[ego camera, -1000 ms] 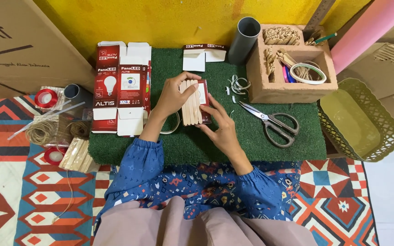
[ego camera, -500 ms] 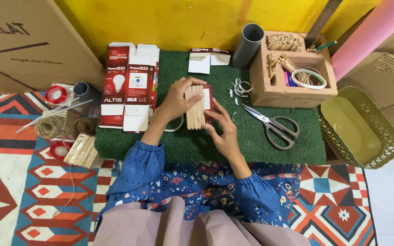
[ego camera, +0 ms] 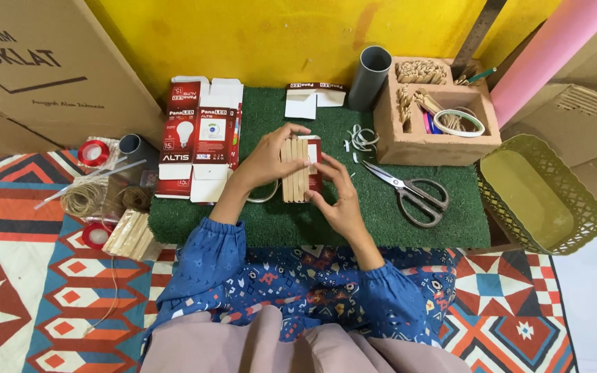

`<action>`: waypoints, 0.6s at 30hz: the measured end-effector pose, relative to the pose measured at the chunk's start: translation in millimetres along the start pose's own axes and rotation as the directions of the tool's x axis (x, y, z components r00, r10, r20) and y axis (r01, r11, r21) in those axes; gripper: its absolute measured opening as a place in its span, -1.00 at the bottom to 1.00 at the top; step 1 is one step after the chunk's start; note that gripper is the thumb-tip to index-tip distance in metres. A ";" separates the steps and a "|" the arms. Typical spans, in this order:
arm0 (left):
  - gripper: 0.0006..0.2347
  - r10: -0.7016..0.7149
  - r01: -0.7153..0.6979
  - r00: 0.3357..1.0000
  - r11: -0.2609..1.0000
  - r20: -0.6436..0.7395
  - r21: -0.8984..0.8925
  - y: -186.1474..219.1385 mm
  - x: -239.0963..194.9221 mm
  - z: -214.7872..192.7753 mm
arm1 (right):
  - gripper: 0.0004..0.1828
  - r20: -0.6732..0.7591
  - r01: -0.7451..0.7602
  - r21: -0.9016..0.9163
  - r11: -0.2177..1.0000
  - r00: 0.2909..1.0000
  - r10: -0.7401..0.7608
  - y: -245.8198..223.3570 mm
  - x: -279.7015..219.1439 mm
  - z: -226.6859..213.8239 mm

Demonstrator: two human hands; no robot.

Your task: Gluing popsicle sticks onto a cardboard box to create a handcrafted item.

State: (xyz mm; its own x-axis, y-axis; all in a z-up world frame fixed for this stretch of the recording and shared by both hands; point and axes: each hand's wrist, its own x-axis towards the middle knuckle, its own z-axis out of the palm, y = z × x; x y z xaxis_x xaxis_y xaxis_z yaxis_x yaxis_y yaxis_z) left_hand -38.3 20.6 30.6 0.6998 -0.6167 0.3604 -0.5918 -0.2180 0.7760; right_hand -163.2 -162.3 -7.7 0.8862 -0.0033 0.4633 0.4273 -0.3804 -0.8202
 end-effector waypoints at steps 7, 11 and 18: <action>-0.30 0.012 -0.013 0.999 1.000 0.041 0.022 -12.3 -10.4 6.4 | -0.37 0.031 0.026 -0.165 0.986 0.999 -0.021 -6.5 65.4 -31.2; -0.41 0.112 -0.139 0.977 0.980 -0.180 -0.145 -8.7 -25.5 5.2 | -0.69 0.292 0.070 -0.237 0.969 0.956 0.002 -18.2 87.9 -39.2; -0.71 -0.148 0.145 0.916 0.989 -0.374 -0.034 -5.1 -79.1 -10.7 | -0.84 0.263 0.019 -0.183 0.983 0.964 0.031 -26.6 91.1 -56.6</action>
State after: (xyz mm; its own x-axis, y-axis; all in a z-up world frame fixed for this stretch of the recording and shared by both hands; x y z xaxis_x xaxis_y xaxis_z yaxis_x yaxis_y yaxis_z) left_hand -86.3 78.6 3.6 0.8777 -0.2495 0.4091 -0.4697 -0.2793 0.8375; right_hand -103.9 -204.8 75.2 0.9147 0.2283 0.3335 0.4039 -0.5432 -0.7360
